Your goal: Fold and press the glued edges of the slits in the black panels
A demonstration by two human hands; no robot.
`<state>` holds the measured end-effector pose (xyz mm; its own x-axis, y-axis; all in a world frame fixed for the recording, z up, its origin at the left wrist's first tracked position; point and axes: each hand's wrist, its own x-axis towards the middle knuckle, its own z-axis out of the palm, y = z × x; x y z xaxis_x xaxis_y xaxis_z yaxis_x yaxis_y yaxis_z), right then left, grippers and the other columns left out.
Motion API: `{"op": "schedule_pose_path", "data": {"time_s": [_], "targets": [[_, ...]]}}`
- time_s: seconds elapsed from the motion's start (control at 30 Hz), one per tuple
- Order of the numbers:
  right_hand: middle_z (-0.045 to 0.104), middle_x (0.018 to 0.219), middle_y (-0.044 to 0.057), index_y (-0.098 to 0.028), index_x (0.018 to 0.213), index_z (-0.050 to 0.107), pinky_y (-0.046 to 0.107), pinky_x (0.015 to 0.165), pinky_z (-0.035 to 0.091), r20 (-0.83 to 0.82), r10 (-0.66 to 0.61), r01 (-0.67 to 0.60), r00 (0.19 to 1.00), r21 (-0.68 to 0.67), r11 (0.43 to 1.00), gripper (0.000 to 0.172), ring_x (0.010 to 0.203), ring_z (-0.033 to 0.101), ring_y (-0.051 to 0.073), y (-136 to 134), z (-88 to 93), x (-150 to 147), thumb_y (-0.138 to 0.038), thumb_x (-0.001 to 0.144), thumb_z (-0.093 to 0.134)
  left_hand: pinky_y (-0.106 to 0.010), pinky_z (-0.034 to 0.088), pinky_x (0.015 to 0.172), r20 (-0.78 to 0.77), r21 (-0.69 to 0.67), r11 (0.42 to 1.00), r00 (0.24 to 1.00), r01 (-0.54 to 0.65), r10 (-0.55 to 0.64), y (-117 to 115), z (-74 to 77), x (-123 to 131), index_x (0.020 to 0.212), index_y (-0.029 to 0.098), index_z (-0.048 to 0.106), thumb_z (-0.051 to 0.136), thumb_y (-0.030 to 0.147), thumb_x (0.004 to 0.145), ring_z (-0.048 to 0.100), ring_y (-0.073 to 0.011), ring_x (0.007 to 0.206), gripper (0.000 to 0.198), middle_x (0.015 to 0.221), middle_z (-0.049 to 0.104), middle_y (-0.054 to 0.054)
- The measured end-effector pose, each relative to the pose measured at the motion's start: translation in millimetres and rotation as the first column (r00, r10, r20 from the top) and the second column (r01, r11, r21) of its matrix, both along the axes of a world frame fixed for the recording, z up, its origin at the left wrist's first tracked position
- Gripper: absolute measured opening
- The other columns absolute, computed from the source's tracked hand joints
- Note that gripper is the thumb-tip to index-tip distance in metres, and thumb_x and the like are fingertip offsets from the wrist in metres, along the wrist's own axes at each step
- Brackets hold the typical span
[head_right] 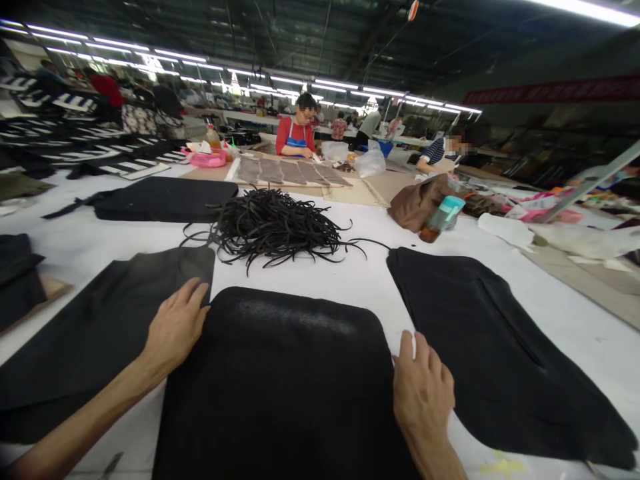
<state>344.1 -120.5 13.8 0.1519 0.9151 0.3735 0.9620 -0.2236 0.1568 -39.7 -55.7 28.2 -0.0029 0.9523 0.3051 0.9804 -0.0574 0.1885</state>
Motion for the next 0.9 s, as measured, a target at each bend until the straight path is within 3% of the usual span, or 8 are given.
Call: {"op": "schedule_pose_path", "data": {"time_s": [0.07, 0.1, 0.2, 0.27, 0.4, 0.53, 0.73, 0.9], "targets": [[0.048, 0.130, 0.016, -0.014, 0.120, 0.049, 0.044, 0.092, 0.035, 0.008, 0.224, -0.224, 0.975, 0.006, 0.975, 0.034, 0.117, 0.044, 0.030, -7.3, 4.2, -19.3, -0.024, 0.090, 0.036, -0.041, 0.032, 0.101, 0.123, -0.059, 0.962, 0.958, 0.268, -0.260, -9.5, 4.0, 16.2, 0.116, 0.017, 0.056, 0.040, 0.026, 0.086, 0.045, -0.0282, 0.118, 0.035, 0.128, 0.049, -0.013], [0.048, 0.130, 0.013, -0.015, 0.119, 0.051, 0.042, 0.096, 0.033, -0.022, 0.356, -0.357, 0.934, -0.029, 0.934, 0.034, 0.119, 0.043, 0.028, -11.0, 3.9, -30.8, -0.024, 0.089, 0.040, -0.038, 0.032, 0.103, 0.210, -0.099, 0.899, 0.892, 0.427, -0.401, -14.9, 3.5, 25.1, 0.115, 0.021, 0.057, 0.043, 0.029, 0.086, 0.045, -0.0257, 0.119, 0.033, 0.127, 0.052, -0.010], [0.048, 0.133, 0.006, -0.021, 0.125, 0.048, 0.038, 0.099, 0.032, -0.164, 0.646, -0.667, 0.745, -0.186, 0.721, 0.040, 0.120, 0.043, 0.022, -22.1, -5.4, -59.9, -0.028, 0.086, 0.049, -0.040, 0.025, 0.108, 0.337, -0.244, 0.673, 0.712, 0.698, -0.616, -32.6, -5.8, 44.7, 0.127, 0.027, 0.045, 0.053, 0.048, 0.080, 0.034, -0.0250, 0.128, 0.052, 0.137, 0.041, -0.007], [0.044, 0.136, 0.005, -0.022, 0.131, 0.042, 0.041, 0.099, 0.031, -0.213, 0.720, -0.750, 0.660, -0.244, 0.615, 0.052, 0.121, 0.042, 0.024, -30.0, -15.7, -67.3, -0.038, 0.083, 0.053, -0.048, 0.015, 0.111, 0.285, -0.371, 0.612, 0.713, 0.698, -0.640, -45.0, -13.2, 46.0, 0.135, 0.026, 0.031, 0.055, 0.060, 0.073, 0.019, -0.0279, 0.134, 0.075, 0.145, 0.023, -0.009], [0.042, 0.137, 0.009, -0.016, 0.136, 0.033, 0.045, 0.096, 0.032, -0.087, 0.825, -0.822, 0.559, -0.194, 0.536, 0.074, 0.120, 0.042, 0.028, -49.5, -36.1, -59.7, -0.061, 0.079, 0.045, -0.055, 0.006, 0.110, 0.200, -0.504, 0.550, 0.710, 0.666, -0.675, -73.8, -20.6, 29.3, 0.140, 0.028, 0.013, 0.043, 0.073, 0.070, 0.005, -0.0291, 0.136, 0.089, 0.148, 0.004, -0.010], [0.057, 0.124, 0.003, -0.020, 0.125, 0.049, 0.040, 0.093, 0.033, 0.222, 0.848, -0.864, 0.482, -0.037, 0.501, 0.044, 0.110, 0.049, 0.024, -69.2, -50.2, -55.6, -0.039, 0.088, 0.040, -0.061, 0.007, 0.107, 0.171, -0.550, 0.496, 0.672, 0.672, -0.721, -102.9, -29.2, 21.9, 0.141, 0.027, 0.005, 0.052, 0.067, 0.070, 0.003, -0.0333, 0.135, 0.094, 0.147, 0.001, -0.013], [0.060, 0.119, 0.002, -0.025, 0.115, 0.058, 0.046, 0.097, 0.027, 0.332, 0.804, -0.854, 0.493, 0.008, 0.520, 0.039, 0.112, 0.047, 0.027, -81.0, -49.9, -60.2, -0.019, 0.081, 0.040, -0.069, 0.010, 0.102, 0.027, -0.565, 0.581, 0.717, 0.586, -0.697, -130.8, -50.1, 22.1, 0.140, 0.033, 0.008, 0.078, 0.034, 0.057, 0.009, -0.0378, 0.134, 0.108, 0.148, 0.007, -0.011], [0.065, 0.109, 0.002, -0.027, 0.108, 0.062, 0.048, 0.092, 0.030, 0.355, 0.770, -0.832, 0.530, 0.045, 0.553, 0.037, 0.102, 0.054, 0.028, -84.6, -48.3, -59.2, -0.018, 0.078, 0.042, -0.069, 0.013, 0.100, -0.274, -0.378, 0.801, 0.770, 0.465, -0.576, -146.0, -77.6, -9.2, 0.138, 0.038, 0.017, 0.067, 0.016, 0.067, 0.018, -0.0392, 0.132, 0.089, 0.147, 0.021, -0.007]]}}
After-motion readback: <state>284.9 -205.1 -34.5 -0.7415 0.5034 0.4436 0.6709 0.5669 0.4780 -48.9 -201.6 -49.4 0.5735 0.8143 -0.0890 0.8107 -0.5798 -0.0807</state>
